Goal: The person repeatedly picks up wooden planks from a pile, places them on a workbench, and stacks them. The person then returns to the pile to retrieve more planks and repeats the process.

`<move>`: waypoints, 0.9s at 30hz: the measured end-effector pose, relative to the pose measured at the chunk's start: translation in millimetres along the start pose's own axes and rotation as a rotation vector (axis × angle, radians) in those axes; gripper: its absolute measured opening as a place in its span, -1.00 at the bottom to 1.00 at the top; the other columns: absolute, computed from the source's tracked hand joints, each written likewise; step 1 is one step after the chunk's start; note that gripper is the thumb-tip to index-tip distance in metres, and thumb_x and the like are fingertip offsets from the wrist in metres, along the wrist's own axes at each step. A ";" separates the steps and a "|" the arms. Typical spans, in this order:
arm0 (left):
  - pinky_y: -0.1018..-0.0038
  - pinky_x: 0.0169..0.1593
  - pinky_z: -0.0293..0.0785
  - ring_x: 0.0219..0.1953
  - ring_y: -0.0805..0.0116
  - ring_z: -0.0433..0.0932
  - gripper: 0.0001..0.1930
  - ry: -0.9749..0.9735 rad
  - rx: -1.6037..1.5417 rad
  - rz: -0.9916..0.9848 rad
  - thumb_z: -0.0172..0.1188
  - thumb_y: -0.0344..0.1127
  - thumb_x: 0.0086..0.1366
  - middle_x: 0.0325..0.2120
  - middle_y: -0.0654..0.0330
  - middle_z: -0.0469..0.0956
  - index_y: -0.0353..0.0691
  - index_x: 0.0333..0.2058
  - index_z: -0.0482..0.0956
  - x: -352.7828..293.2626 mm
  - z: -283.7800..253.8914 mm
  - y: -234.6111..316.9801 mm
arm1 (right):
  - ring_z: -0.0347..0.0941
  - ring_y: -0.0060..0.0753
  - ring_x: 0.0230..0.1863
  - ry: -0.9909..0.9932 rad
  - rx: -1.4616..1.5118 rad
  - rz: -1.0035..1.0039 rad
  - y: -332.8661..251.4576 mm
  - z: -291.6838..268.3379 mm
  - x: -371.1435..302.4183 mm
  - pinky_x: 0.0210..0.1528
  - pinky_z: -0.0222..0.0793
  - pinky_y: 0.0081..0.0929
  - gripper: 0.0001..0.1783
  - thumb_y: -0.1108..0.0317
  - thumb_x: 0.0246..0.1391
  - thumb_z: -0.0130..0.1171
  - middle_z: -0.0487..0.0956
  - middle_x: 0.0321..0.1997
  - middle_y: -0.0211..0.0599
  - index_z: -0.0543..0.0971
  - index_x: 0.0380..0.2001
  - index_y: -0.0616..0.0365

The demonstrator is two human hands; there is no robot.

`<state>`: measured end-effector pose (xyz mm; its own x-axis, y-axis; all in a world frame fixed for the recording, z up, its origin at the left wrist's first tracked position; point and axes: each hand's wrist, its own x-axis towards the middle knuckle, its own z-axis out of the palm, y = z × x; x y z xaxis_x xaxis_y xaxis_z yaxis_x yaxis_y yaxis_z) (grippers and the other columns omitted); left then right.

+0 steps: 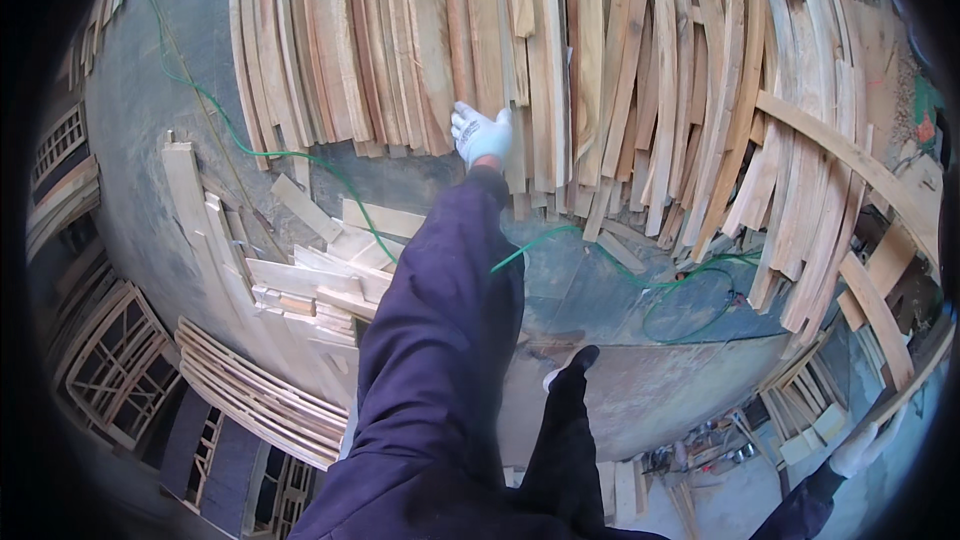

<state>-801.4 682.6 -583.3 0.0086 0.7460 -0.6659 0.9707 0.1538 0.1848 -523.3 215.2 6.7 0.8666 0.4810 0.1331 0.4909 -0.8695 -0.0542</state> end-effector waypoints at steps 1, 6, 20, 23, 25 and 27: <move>0.09 0.40 0.23 0.40 -0.12 0.26 0.03 -0.027 0.057 -0.020 0.27 0.20 0.23 0.42 -0.15 0.16 -0.31 0.47 0.04 -0.4 3.8 3.2 | 0.16 0.07 0.51 0.002 -0.017 -0.005 0.0 0.4 -0.3 0.52 0.04 -0.10 -0.31 0.07 0.46 -0.14 0.25 0.50 0.12 0.22 0.44 0.36; 0.11 0.34 0.33 0.30 -0.12 0.36 0.04 -0.023 0.037 -0.042 0.43 0.08 0.03 0.26 -0.15 0.33 -0.33 0.38 0.18 1.3 -11.3 15.6 | 0.15 0.04 0.52 -0.027 -0.053 0.015 2.5 -6.0 -2.4 0.52 0.05 -0.13 -0.26 0.00 0.45 -0.12 0.24 0.50 0.11 0.20 0.45 0.36; 0.36 -0.16 0.61 -0.29 0.28 0.70 -0.78 -0.630 -1.039 0.187 0.31 -0.34 0.16 -0.38 0.16 0.70 -0.32 -0.23 0.70 -144.9 -206.2 10.7 | 0.21 0.13 0.46 0.103 -0.047 -0.091 -14.6 6.0 3.4 0.53 0.02 -0.05 -0.30 0.41 0.10 0.20 0.35 0.44 0.03 0.35 0.34 0.24; 0.10 -0.29 0.67 -0.39 0.07 0.69 -0.72 -0.939 -1.107 -0.059 0.34 -0.26 0.19 -0.43 0.11 0.65 -0.25 -0.17 0.62 -230.9 -283.3 18.4 | 0.21 0.15 0.44 0.155 -0.060 -0.078 -18.6 8.5 4.3 0.50 0.07 0.03 -0.24 0.40 -0.04 0.28 0.37 0.42 -0.02 0.38 0.31 0.20; 0.02 -0.14 0.66 -0.22 -0.03 0.69 -0.50 -1.038 -1.228 -0.026 0.29 -0.23 0.22 -0.24 0.05 0.64 -0.31 0.10 0.52 -302.0 -311.4 14.6 | 0.23 0.16 0.42 0.204 -0.060 -0.103 -19.0 8.7 6.9 0.48 0.11 0.05 -0.25 0.35 -0.06 0.31 0.39 0.40 -0.01 0.41 0.27 0.21; 0.03 -0.09 0.64 -0.13 -0.01 0.67 -0.41 -1.156 -1.261 -0.030 0.28 -0.24 0.21 -0.18 0.04 0.59 -0.30 0.20 0.43 -375.4 -321.0 8.3 | 0.26 0.16 0.40 0.221 0.024 -0.079 -21.7 4.5 9.4 0.45 0.16 0.05 -0.28 0.30 -0.06 0.34 0.41 0.35 0.00 0.43 0.23 0.22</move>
<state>-873.7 611.9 -99.8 0.7024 -0.0015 -0.7118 0.2026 0.9590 0.1980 -525.4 239.1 4.7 0.7862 0.5085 0.3511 0.5603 -0.8262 -0.0580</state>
